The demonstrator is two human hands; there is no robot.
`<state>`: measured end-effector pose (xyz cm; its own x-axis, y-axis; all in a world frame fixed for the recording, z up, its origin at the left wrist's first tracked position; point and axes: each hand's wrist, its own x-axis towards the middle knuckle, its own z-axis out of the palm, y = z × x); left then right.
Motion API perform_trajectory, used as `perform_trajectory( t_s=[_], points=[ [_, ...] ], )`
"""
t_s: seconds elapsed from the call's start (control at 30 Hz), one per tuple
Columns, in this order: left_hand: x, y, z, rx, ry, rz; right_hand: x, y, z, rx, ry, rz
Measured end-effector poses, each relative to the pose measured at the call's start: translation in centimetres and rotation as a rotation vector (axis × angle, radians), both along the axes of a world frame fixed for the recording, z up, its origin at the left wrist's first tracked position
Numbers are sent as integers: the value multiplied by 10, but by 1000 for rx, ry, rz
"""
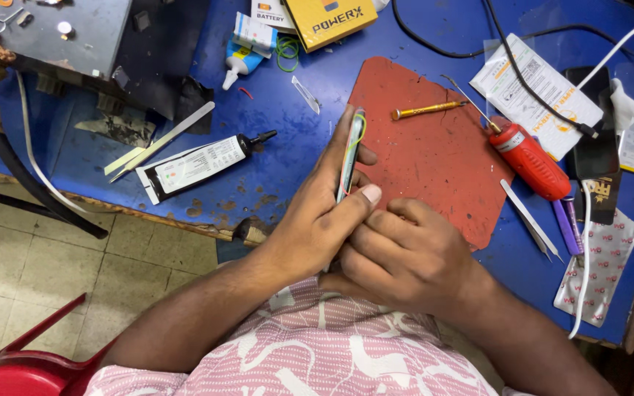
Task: The person uses a hot glue gun to apply adhesive to the edges of a smartphone back cover. They then place the cover onto the phone body and press it into place. Finally, they wrap rubber bands around the assembled phone to hold the cover while the glue sets.
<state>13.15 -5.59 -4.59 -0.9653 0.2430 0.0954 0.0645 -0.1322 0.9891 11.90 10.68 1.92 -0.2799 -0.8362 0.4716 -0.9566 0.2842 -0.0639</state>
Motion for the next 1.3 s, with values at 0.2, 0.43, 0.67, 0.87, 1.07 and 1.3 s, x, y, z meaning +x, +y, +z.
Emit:
perform_trajectory(
  t_s=[0.2, 0.43, 0.67, 0.87, 1.07, 1.3],
  points=[
    [-5, -11, -5, 128, -229, -86, -4, 13, 26, 87, 96, 14],
    [-6, -22, -3, 206, -129, -182, 0, 22, 37, 137, 107, -48],
    [-6, -22, -2, 324, -207, -233, 1, 26, 34, 77, -4, -16],
    [-7, -26, -2, 565, -204, -245, 0, 35, 26, 0, -77, 16],
    [-4, -16, -1, 774, -285, -253, 1, 43, 3, -67, -100, 6],
    [-4, -5, 3, 867, -370, -176, 5, 49, -18, -177, -105, 19]
  ],
)
